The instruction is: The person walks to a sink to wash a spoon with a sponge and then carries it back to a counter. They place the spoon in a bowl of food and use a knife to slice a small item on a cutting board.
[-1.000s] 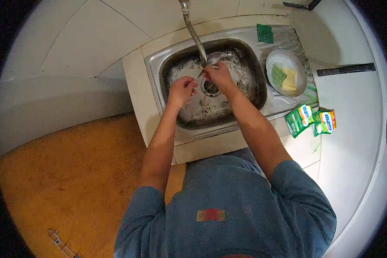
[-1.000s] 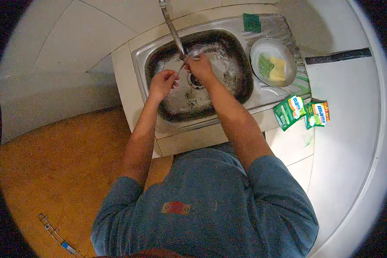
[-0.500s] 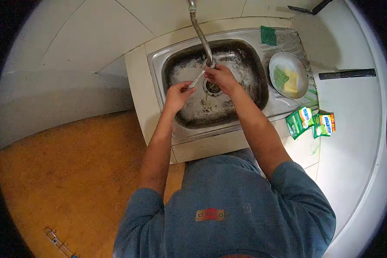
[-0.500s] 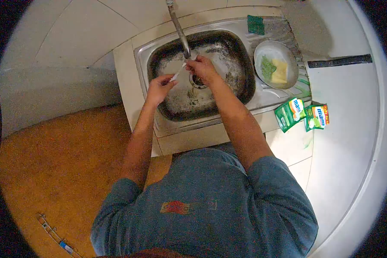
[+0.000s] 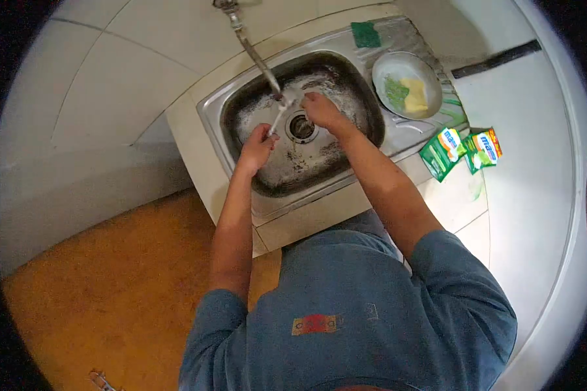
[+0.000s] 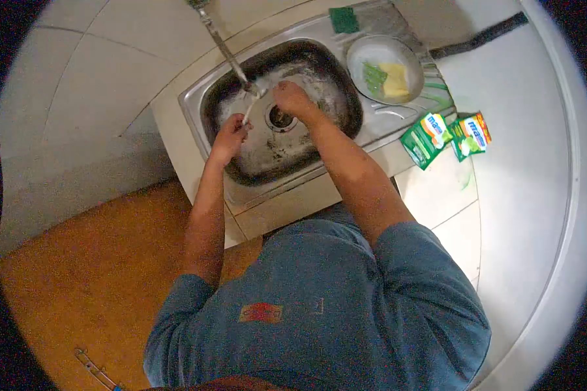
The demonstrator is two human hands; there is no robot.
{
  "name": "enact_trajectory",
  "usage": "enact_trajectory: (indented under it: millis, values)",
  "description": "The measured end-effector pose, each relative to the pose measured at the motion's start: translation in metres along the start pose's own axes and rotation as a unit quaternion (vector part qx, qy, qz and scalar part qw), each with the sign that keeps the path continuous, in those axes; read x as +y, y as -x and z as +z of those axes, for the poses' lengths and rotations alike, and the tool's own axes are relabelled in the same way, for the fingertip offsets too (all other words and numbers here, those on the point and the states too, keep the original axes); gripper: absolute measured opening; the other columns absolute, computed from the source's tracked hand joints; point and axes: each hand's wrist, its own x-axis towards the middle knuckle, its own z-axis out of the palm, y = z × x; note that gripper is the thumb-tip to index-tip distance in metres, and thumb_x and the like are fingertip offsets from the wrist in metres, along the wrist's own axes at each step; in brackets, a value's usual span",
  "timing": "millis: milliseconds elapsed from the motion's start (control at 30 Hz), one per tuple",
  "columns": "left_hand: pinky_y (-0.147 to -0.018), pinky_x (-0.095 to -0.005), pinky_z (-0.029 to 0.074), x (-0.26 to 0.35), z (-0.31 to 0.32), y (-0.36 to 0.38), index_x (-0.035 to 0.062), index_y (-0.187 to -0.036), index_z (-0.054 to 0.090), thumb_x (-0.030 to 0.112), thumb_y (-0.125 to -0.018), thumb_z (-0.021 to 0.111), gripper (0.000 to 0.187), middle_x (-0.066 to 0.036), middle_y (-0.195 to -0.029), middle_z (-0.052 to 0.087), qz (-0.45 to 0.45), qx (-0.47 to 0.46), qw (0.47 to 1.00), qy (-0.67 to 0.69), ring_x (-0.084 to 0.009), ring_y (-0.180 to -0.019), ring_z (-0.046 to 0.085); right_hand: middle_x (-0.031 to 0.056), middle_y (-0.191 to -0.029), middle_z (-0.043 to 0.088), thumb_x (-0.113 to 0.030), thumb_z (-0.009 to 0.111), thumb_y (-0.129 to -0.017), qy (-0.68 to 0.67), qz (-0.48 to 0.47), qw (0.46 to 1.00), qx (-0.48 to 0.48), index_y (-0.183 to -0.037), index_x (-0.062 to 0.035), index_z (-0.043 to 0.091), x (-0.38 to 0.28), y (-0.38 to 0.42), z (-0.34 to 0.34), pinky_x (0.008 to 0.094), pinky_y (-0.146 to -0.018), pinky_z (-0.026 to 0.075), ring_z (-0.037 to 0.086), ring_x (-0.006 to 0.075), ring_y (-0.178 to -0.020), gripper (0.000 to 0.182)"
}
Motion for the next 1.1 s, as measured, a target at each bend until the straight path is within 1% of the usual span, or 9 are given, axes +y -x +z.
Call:
enact_trajectory:
  millis: [100,167,367,467,533,733,867,933,1100]
  values:
    - [-0.066,-0.0289,0.043,0.012,0.004,-0.013,0.0023,-0.115,0.052,0.023,-0.095,0.054,0.029,-0.005,-0.082,0.059,-0.027,0.024,0.999,-0.038,-0.0122,-0.072,0.052,0.0237,-0.099,0.065,-0.023,0.054,-0.086,0.152,0.062,0.982,0.091,-0.101,0.0022,0.063,-0.044,0.037,-0.036,0.0451,-0.081,0.05,0.062,0.0405,-0.091,0.031]
    - [-0.067,-0.0287,0.043,0.021,0.008,-0.02,0.0029,-0.118,0.051,0.025,-0.095,0.054,0.031,-0.005,-0.085,0.06,-0.011,0.009,0.999,-0.036,-0.0123,-0.072,0.052,0.0218,-0.094,0.066,-0.026,0.059,-0.083,0.223,0.021,0.97,0.096,-0.102,-0.0019,0.065,-0.037,0.052,-0.053,0.045,-0.082,0.05,0.062,0.0384,-0.091,0.032]
    - [-0.076,-0.0315,0.046,0.035,0.017,-0.043,0.0041,-0.12,0.057,0.03,-0.097,0.052,0.035,-0.008,-0.092,0.063,-0.023,-0.012,0.999,-0.047,-0.0164,-0.08,0.057,0.0174,-0.087,0.067,-0.032,0.062,-0.083,0.255,0.061,0.921,0.289,-0.098,-0.0091,0.067,-0.044,0.101,-0.136,0.0452,-0.069,0.052,0.065,0.0351,-0.079,0.028]
    - [-0.084,-0.0352,0.046,0.048,0.015,-0.036,0.0036,-0.117,0.061,0.032,-0.097,0.051,0.036,-0.011,-0.095,0.064,0.04,0.071,0.991,-0.105,-0.0219,-0.087,0.059,0.0174,-0.094,0.067,-0.035,0.063,-0.081,0.241,0.101,0.917,0.301,-0.103,-0.009,0.066,-0.01,0.094,-0.192,0.0446,-0.075,0.052,0.065,0.0339,-0.087,0.034]
    - [-0.087,-0.0376,0.045,0.04,0.013,-0.043,0.003,-0.115,0.062,0.033,-0.097,0.05,0.036,-0.013,-0.102,0.065,0.076,0.009,0.988,-0.136,-0.0264,-0.093,0.06,0.0163,-0.104,0.066,-0.037,0.065,-0.08,0.423,0.147,0.86,0.244,-0.106,-0.0092,0.066,0.02,0.079,-0.209,0.0443,-0.081,0.051,0.063,0.0331,-0.095,0.038]
    - [-0.084,-0.0352,0.045,0.044,0.007,-0.023,0.0051,-0.113,0.063,0.028,-0.097,0.049,0.031,-0.014,-0.099,0.065,0.064,0.052,0.987,-0.135,-0.0245,-0.092,0.06,0.0178,-0.11,0.063,-0.035,0.064,-0.079,0.418,0.097,0.9,0.074,-0.111,-0.0092,0.065,0.045,0.054,-0.205,0.0448,-0.087,0.05,0.06,0.0342,-0.102,0.041]
    - [-0.078,-0.0335,0.046,0.027,0.005,-0.019,0.0045,-0.11,0.063,0.025,-0.096,0.049,0.028,-0.013,-0.086,0.063,0.104,0.039,0.976,-0.185,-0.0234,-0.082,0.059,0.0203,-0.104,0.064,-0.029,0.061,-0.081,0.392,0.132,0.907,0.074,-0.111,-0.008,0.065,0.052,0.041,-0.202,0.0454,-0.087,0.049,0.06,0.0367,-0.098,0.037]
    - [-0.072,-0.0342,0.045,0.032,0.005,-0.011,0.0025,-0.105,0.062,0.024,-0.096,0.05,0.026,-0.012,-0.078,0.06,0.023,0.022,0.981,-0.19,-0.0229,-0.073,0.057,0.0229,-0.096,0.065,-0.022,0.057,-0.084,0.38,0.039,0.891,0.244,-0.111,-0.0064,0.063,0.046,0.046,-0.196,0.048,-0.082,0.05,0.062,0.0401,-0.089,0.032]
    - [-0.065,-0.0326,0.045,0.02,0.005,0.015,0.0004,-0.103,0.06,0.021,-0.096,0.049,0.024,-0.009,-0.075,0.06,0.032,-0.013,0.993,-0.11,-0.0176,-0.068,0.056,0.0263,-0.093,0.064,-0.016,0.052,-0.088,0.227,0.015,0.916,0.33,-0.117,-0.005,0.056,-0.026,0.055,-0.175,0.0514,-0.079,0.048,0.06,0.0442,-0.089,0.032]
